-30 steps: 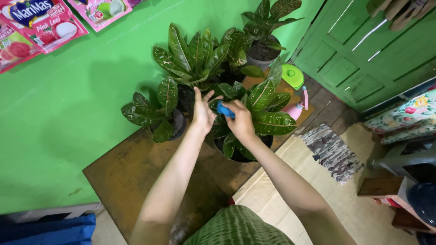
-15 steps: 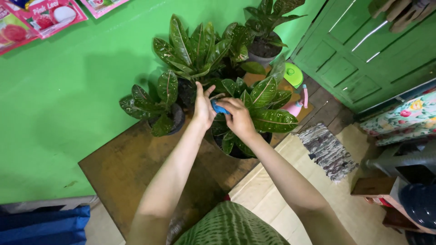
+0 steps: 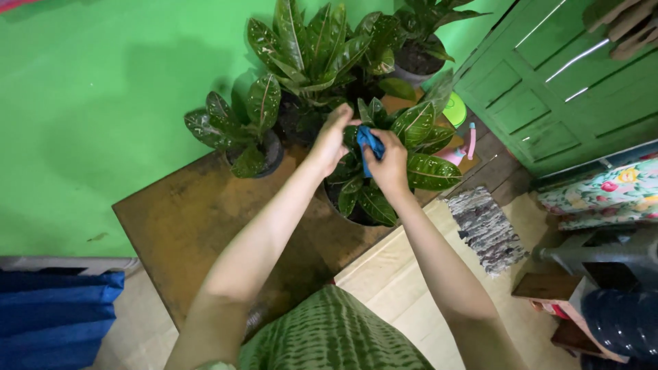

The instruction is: The person repeatedly sprays the leaves of potted plants with a pink spray bottle and wipes them with a blue cloth. The person handles several potted plants on a wooden table, alternating between spraying and wiping the leaves.

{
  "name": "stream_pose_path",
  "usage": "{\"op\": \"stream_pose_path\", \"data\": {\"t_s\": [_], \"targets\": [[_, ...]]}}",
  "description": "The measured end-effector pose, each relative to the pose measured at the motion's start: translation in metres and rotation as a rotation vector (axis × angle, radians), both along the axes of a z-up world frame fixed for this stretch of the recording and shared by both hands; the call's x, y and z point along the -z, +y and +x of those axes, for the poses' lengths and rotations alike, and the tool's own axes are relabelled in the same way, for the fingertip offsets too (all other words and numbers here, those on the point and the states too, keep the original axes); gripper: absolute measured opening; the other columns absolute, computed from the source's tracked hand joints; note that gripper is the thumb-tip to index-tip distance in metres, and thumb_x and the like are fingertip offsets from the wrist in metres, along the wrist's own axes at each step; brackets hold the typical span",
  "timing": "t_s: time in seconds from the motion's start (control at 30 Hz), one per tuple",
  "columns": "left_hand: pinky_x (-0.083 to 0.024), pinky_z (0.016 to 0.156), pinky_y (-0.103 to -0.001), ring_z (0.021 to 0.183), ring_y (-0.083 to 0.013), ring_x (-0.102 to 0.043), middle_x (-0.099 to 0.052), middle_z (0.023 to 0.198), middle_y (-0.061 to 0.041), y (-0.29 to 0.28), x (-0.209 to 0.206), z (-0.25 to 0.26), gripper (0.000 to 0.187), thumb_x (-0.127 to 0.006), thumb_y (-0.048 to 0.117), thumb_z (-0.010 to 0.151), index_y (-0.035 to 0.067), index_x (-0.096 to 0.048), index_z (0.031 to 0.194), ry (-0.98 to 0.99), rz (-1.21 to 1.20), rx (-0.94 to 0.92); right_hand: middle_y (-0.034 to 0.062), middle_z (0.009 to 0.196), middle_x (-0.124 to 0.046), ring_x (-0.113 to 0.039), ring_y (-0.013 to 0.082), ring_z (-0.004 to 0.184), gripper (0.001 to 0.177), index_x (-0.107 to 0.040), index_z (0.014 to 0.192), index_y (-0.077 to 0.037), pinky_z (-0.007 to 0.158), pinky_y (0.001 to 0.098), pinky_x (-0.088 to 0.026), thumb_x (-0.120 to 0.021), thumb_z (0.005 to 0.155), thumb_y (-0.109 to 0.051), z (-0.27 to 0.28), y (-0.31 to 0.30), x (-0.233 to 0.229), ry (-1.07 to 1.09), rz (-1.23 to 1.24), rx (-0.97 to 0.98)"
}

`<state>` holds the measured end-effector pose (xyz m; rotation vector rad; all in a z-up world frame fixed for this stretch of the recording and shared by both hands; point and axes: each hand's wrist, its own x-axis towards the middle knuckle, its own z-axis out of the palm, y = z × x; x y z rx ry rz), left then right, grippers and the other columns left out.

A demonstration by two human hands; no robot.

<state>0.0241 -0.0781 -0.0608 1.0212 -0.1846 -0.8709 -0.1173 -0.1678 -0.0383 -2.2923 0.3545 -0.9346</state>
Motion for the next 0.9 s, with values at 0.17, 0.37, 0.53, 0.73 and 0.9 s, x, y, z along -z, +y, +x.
{"op": "stream_pose_path", "data": {"t_s": [0.17,0.37,0.53,0.73,0.9], "targets": [[-0.024,0.104,-0.083,0.144,-0.0467,-0.037,-0.044,0.15,-0.023,0.011,-0.052,-0.036,0.068,-0.059,0.032,0.101,0.022,-0.028,0.16,-0.112,0.186,-0.06,0.0213,0.098,-0.07,-0.069,0.046,0.094,0.032,-0.072,0.113,-0.003,0.077,0.0503,-0.057,-0.08,0.083,-0.005,-0.002,-0.006,0.008,0.008,0.027,0.051],[-0.027,0.106,-0.08,0.145,-0.0452,-0.035,-0.038,0.152,-0.022,-0.008,-0.024,-0.036,0.062,-0.059,0.03,0.099,0.018,-0.037,0.155,0.04,0.199,-0.212,0.017,0.102,-0.07,-0.069,0.0432,0.098,0.033,-0.073,0.116,-0.008,0.08,0.0486,-0.057,-0.082,0.084,-0.008,-0.002,-0.007,0.015,-0.009,0.076,0.03],[-0.012,0.111,-0.081,0.151,-0.0496,-0.021,-0.029,0.16,-0.024,-0.02,-0.012,-0.034,0.055,-0.056,0.031,0.102,0.01,-0.044,0.151,0.098,0.169,-0.172,0.0109,0.104,-0.071,-0.07,0.0383,0.101,0.035,-0.074,0.116,-0.014,0.082,0.0466,-0.057,-0.084,0.082,-0.01,0.0,-0.005,0.025,-0.024,0.106,-0.063],[-0.014,0.108,-0.084,0.15,-0.049,-0.024,-0.03,0.16,-0.022,-0.006,-0.035,-0.037,0.05,-0.049,0.033,0.104,0.01,-0.049,0.148,0.052,0.249,-0.081,0.0132,0.101,-0.071,-0.07,0.0413,0.098,0.037,-0.072,0.111,-0.011,0.082,0.0494,-0.057,-0.085,0.077,-0.007,0.002,-0.02,0.04,0.093,0.037,-0.016],[-0.022,0.113,-0.074,0.142,-0.0554,-0.033,-0.03,0.153,-0.029,-0.009,-0.015,-0.03,0.061,-0.054,0.034,0.104,-0.007,-0.038,0.148,0.15,0.189,-0.086,0.0151,0.103,-0.071,-0.07,0.0421,0.1,0.038,-0.073,0.112,-0.009,0.085,0.0497,-0.058,-0.083,0.076,-0.003,0.008,-0.016,0.033,0.125,0.071,-0.028]]}}
